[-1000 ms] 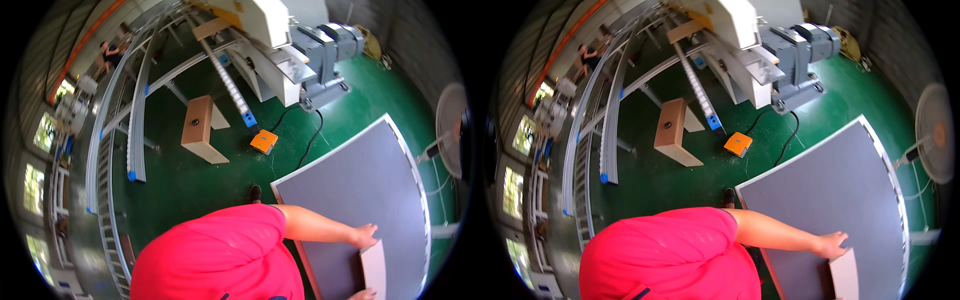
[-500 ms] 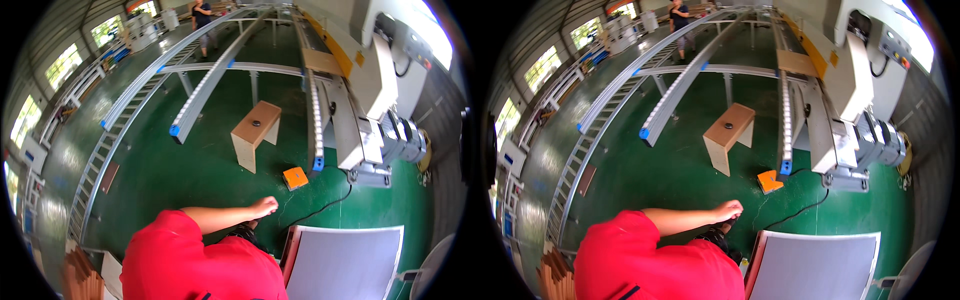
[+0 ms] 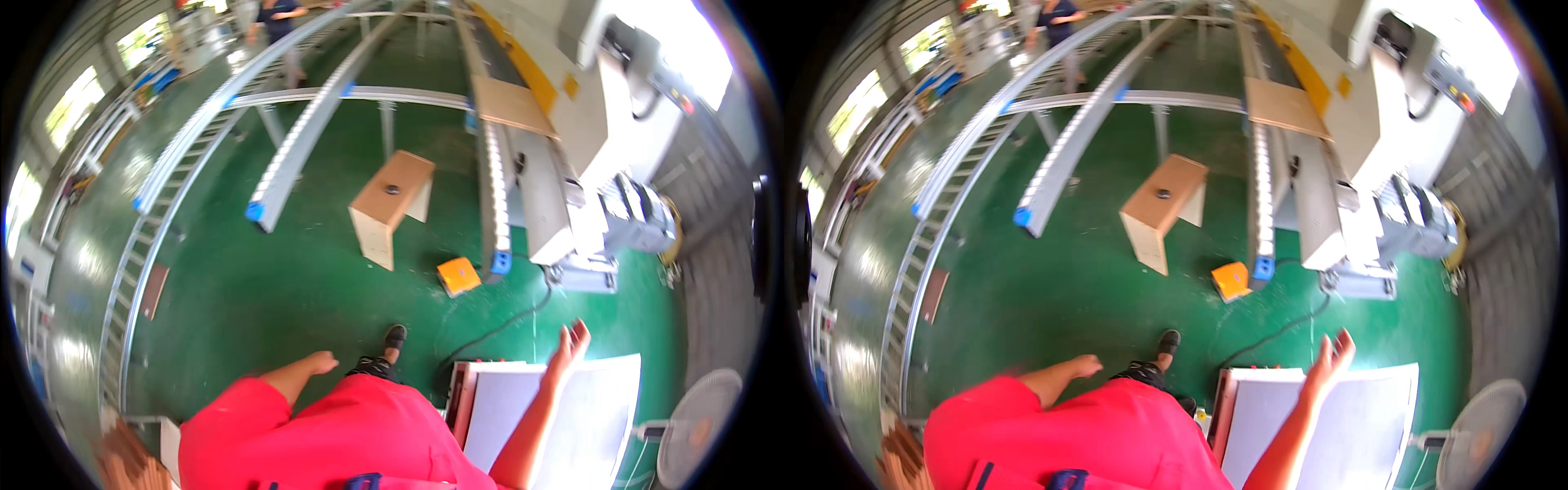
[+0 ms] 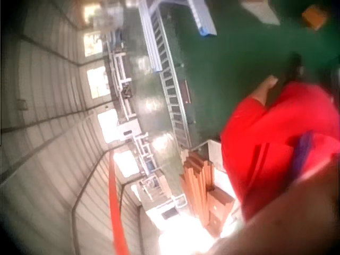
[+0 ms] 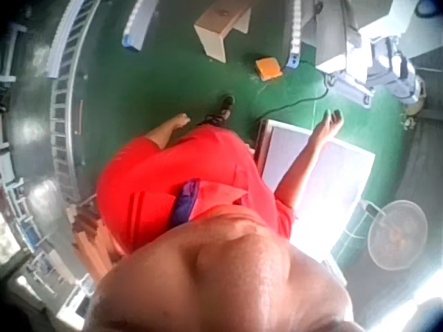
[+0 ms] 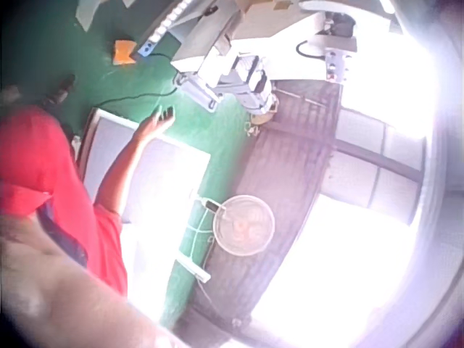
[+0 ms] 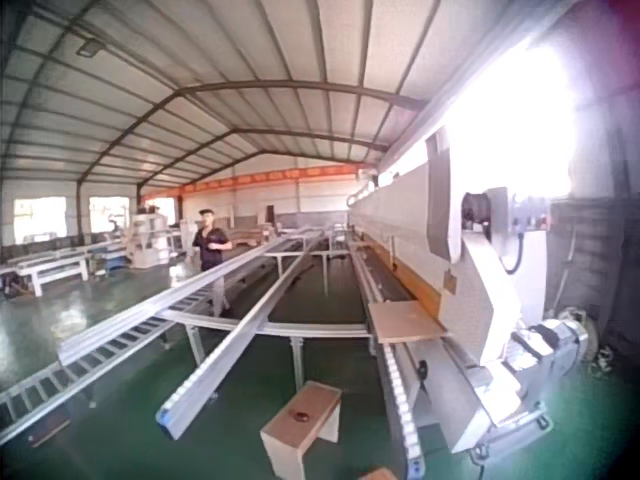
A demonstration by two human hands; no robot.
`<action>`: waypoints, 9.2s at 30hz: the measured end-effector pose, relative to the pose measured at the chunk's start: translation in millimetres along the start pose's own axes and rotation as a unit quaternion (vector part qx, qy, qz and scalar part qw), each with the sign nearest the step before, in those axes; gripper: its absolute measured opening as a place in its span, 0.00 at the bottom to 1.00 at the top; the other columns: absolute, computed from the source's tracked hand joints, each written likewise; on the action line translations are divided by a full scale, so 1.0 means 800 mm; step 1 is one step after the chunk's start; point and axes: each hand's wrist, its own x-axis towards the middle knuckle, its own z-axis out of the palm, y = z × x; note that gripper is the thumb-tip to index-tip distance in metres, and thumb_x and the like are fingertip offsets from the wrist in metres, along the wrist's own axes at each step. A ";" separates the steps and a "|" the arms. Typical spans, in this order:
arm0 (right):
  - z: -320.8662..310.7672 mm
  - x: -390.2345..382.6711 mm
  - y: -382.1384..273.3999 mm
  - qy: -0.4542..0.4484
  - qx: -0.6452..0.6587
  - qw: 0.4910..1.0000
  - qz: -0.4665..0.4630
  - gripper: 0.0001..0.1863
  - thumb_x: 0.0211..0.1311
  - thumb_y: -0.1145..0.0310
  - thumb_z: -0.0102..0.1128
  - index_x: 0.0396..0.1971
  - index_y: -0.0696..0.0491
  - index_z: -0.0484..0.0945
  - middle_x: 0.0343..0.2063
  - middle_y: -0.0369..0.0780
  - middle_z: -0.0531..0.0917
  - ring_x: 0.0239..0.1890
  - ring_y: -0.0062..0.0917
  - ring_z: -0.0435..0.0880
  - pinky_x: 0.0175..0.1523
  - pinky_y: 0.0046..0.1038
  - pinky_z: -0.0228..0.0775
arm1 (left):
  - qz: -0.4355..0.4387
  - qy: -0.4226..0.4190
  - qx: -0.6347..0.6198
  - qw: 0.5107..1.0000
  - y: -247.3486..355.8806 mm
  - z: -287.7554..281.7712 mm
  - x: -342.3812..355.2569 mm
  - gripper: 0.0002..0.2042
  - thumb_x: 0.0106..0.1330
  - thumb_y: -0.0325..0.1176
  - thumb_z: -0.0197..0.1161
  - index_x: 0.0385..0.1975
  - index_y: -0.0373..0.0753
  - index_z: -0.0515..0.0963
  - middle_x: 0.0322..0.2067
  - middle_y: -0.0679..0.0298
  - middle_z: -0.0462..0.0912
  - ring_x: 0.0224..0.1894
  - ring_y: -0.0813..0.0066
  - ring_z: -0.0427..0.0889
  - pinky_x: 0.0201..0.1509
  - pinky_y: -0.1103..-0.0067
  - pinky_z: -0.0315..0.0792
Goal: The person collects wooden panels from an edge-banding machine conveyor, turns each panel over by hand, and places them onto an adjacent worktable.
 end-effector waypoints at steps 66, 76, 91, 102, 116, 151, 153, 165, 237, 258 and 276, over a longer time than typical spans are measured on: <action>0.001 -0.152 -0.099 0.179 0.444 0.847 0.231 0.30 0.49 0.72 0.66 0.54 0.63 0.68 0.45 0.45 0.79 0.47 0.34 0.81 0.52 0.35 0.73 | 0.312 -0.443 -0.468 0.698 0.561 -0.153 -0.068 0.29 0.69 0.56 0.50 0.64 0.43 0.64 0.60 0.64 0.72 0.62 0.66 0.69 0.63 0.68 0.64; -0.096 -0.219 -0.201 0.051 0.230 0.972 0.000 0.28 0.57 0.76 0.65 0.58 0.58 0.67 0.49 0.39 0.77 0.51 0.23 0.76 0.53 0.29 0.70 | 0.217 -0.472 -0.546 0.657 0.574 -0.033 -0.130 0.35 0.69 0.65 0.41 0.66 0.45 0.61 0.63 0.61 0.67 0.64 0.59 0.67 0.66 0.59 0.62; -0.151 -0.224 -0.323 0.344 0.070 0.923 -0.158 0.12 0.65 0.76 0.58 0.46 0.61 0.71 0.32 0.36 0.81 0.33 0.12 0.78 0.39 0.16 0.71 | 0.429 -0.469 -0.477 0.606 0.542 0.012 -0.121 0.36 0.69 0.67 0.34 0.70 0.48 0.52 0.67 0.63 0.58 0.68 0.62 0.58 0.69 0.61 0.57; -0.120 -0.230 -0.346 0.341 0.124 0.921 -0.139 0.10 0.63 0.78 0.58 0.42 0.61 0.72 0.33 0.36 0.80 0.33 0.12 0.76 0.36 0.15 0.68 | 0.320 -0.539 -0.540 0.561 0.560 -0.014 -0.109 0.35 0.67 0.66 0.37 0.68 0.50 0.56 0.65 0.65 0.61 0.67 0.62 0.61 0.67 0.60 0.59; -0.165 -0.208 -0.371 0.229 -0.048 0.972 -0.006 0.08 0.61 0.72 0.65 0.34 0.61 0.78 0.27 0.34 0.82 0.30 0.11 0.78 0.35 0.15 0.70 | 0.355 -0.473 -0.553 0.587 0.583 -0.071 -0.111 0.35 0.69 0.67 0.35 0.66 0.47 0.59 0.61 0.66 0.65 0.64 0.66 0.65 0.64 0.65 0.65; -0.216 -0.145 -0.301 0.325 0.042 0.943 -0.062 0.08 0.68 0.67 0.57 0.36 0.57 0.75 0.29 0.30 0.77 0.30 0.09 0.72 0.36 0.13 0.65 | 0.457 -0.303 -0.472 0.691 0.613 -0.098 -0.106 0.32 0.68 0.55 0.55 0.58 0.32 0.67 0.52 0.58 0.76 0.52 0.65 0.78 0.53 0.70 0.74; -0.219 -0.150 -0.283 0.374 0.049 0.924 -0.067 0.08 0.68 0.67 0.56 0.35 0.57 0.77 0.28 0.29 0.77 0.29 0.08 0.70 0.35 0.13 0.64 | 0.452 -0.305 -0.450 0.707 0.622 -0.095 -0.105 0.33 0.67 0.56 0.56 0.58 0.31 0.67 0.52 0.57 0.76 0.52 0.65 0.78 0.53 0.70 0.74; -0.259 -0.191 -0.043 0.473 0.037 0.871 0.127 0.14 0.67 0.70 0.53 0.47 0.63 0.77 0.38 0.39 0.82 0.40 0.19 0.78 0.46 0.24 0.71 | 0.345 -0.334 -0.217 0.850 0.693 -0.019 -0.072 0.30 0.67 0.56 0.57 0.52 0.31 0.73 0.45 0.59 0.81 0.45 0.70 0.81 0.48 0.75 0.76; -0.022 0.000 0.017 0.052 0.023 0.992 0.109 0.15 0.66 0.71 0.54 0.50 0.60 0.73 0.42 0.41 0.79 0.44 0.24 0.77 0.51 0.25 0.69 | 0.280 -0.088 -0.448 0.844 0.522 -0.216 0.004 0.12 0.69 0.40 0.51 0.33 0.39 0.77 0.23 0.65 0.79 0.20 0.78 0.76 0.26 0.83 0.72; 0.228 0.178 0.030 0.093 0.519 0.776 0.346 0.22 0.64 0.68 0.51 0.57 0.59 0.67 0.53 0.44 0.76 0.58 0.37 0.73 0.67 0.40 0.60 | 0.217 -0.145 -0.517 0.815 0.584 -0.337 0.141 0.21 0.70 0.49 0.51 0.50 0.38 0.68 0.42 0.59 0.79 0.38 0.68 0.80 0.43 0.71 0.76; 0.056 -0.115 -0.077 0.171 0.448 0.835 0.269 0.24 0.49 0.73 0.62 0.49 0.59 0.71 0.40 0.41 0.81 0.44 0.32 0.81 0.53 0.35 0.73 | 0.179 -0.416 -0.570 0.685 0.512 -0.188 -0.012 0.25 0.65 0.39 0.58 0.60 0.35 0.66 0.56 0.58 0.73 0.59 0.62 0.72 0.63 0.66 0.65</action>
